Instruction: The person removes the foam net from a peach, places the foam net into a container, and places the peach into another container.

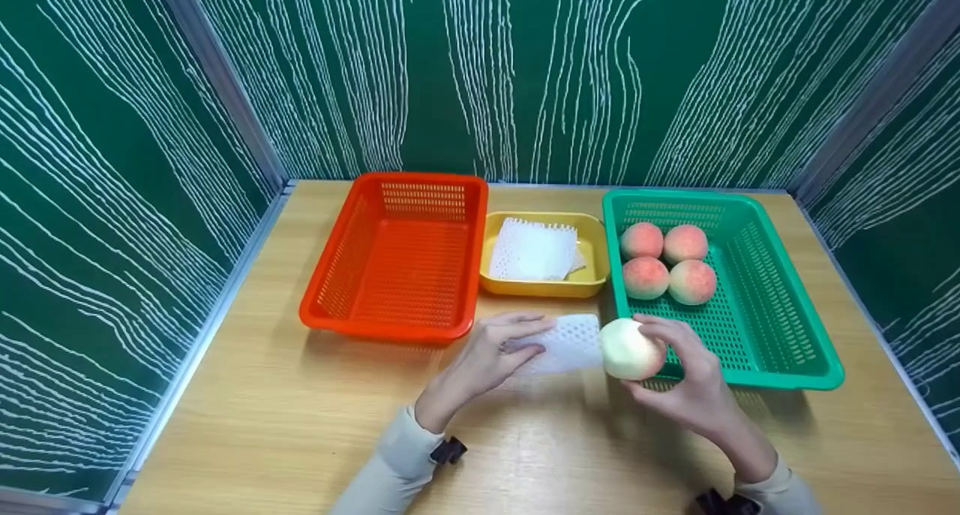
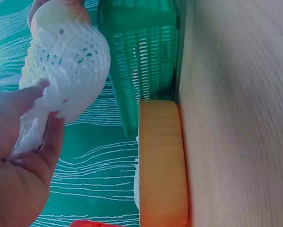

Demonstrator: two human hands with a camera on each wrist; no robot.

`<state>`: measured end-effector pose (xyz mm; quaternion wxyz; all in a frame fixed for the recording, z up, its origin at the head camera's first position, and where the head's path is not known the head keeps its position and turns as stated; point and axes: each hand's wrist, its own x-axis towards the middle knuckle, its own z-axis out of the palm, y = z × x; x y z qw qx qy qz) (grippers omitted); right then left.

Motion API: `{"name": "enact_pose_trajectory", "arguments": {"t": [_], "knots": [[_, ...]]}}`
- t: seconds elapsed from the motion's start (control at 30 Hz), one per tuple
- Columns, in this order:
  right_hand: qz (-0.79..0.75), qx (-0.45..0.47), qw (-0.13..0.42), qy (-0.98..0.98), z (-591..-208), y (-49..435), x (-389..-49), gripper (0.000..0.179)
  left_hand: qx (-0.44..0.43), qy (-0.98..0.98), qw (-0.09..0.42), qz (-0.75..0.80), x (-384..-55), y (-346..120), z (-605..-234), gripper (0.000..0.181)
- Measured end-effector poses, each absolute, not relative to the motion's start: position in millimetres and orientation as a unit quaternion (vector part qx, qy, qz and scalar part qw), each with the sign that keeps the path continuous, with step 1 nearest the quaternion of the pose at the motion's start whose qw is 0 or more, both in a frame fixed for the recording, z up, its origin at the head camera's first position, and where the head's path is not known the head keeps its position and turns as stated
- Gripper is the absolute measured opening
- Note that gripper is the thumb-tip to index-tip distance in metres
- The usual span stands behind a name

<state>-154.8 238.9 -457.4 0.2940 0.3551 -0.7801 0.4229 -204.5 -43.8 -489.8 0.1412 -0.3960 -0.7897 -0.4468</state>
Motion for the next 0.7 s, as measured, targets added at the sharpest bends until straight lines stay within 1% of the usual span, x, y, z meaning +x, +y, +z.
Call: {"name": "enact_pose_trajectory", "arguments": {"t": [0.1, 0.17, 0.37, 0.47, 0.57, 0.7], "knots": [[0.418, 0.350, 0.308, -0.780, -456, 241, -156, 0.069, -0.369, -0.784, 0.169, -0.469, -206, -41, -492, 0.035], [0.417, 0.343, 0.309, -0.783, -454, 243, -157, 0.069, -0.342, -0.784, 0.175, -0.488, -208, -36, -492, 0.037], [0.414, 0.337, 0.326, -0.780, -449, 247, -160, 0.070, -0.229, -0.785, 0.224, -0.531, -224, -15, -491, 0.040], [0.414, 0.337, 0.331, -0.778, -447, 246, -161, 0.070, -0.172, -0.780, 0.247, -0.549, -235, -5, -491, 0.037], [0.418, 0.337, 0.329, -0.777, -446, 245, -161, 0.070, -0.124, -0.771, 0.262, -0.567, -248, 3, -493, 0.029], [0.420, 0.341, 0.323, -0.776, -445, 244, -161, 0.068, -0.093, -0.760, 0.270, -0.584, -268, 14, -496, 0.019]]}}
